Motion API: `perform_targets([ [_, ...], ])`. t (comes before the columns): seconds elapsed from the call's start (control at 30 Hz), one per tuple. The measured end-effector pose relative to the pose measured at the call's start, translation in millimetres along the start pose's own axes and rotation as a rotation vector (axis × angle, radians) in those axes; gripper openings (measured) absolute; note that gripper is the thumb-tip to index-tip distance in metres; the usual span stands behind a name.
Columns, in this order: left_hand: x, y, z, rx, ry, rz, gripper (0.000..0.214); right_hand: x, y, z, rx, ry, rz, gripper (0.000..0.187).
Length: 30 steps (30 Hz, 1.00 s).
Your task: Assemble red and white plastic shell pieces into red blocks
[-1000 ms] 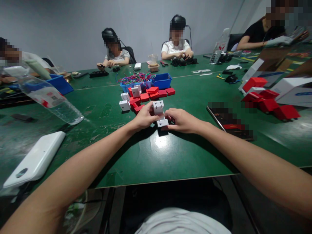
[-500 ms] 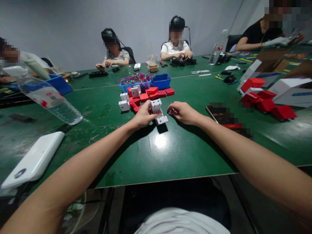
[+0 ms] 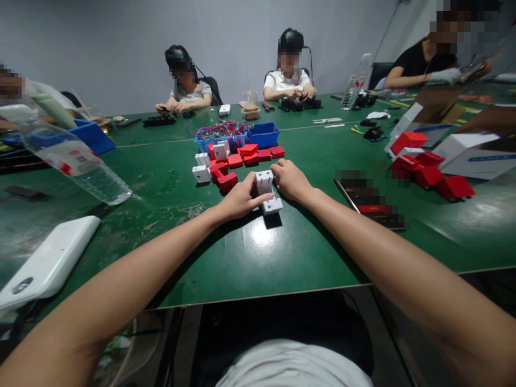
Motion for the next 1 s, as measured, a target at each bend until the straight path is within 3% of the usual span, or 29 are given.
perform_targets([
  [0.27, -3.7, -5, -2, 0.016, 0.014, 0.060, 0.045, -9, -20, -21, -0.058, 0.074, 0.133, 0.040],
  [0.5, -2.3, -8, -3, 0.045, -0.007, 0.111, 0.046, -3, -26, -47, -0.136, 0.148, 0.188, 0.062],
  [0.63, -3.6, -5, -2, 0.063, 0.001, 0.121, 0.046, 5, -29, -64, -0.158, 0.103, 0.204, 0.068],
  [0.8, -3.5, -3, -1, 0.054, -0.019, 0.124, 0.046, 16, -25, -73, -0.148, -0.044, 0.192, 0.059],
  [1.0, -3.5, -3, 2, 0.038, -0.023, 0.090, 0.045, 12, -21, -69, -0.118, 0.045, 0.125, 0.045],
])
Point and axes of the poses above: each hand's wrist, its own z-axis away from the middle knuckle, its own x-axis out of the palm, y = z × x, the point moved 6 cm from there along -z, towards the middle knuckle, and after that the axes turned 8 degrees about -y, right-handed, at the moved point
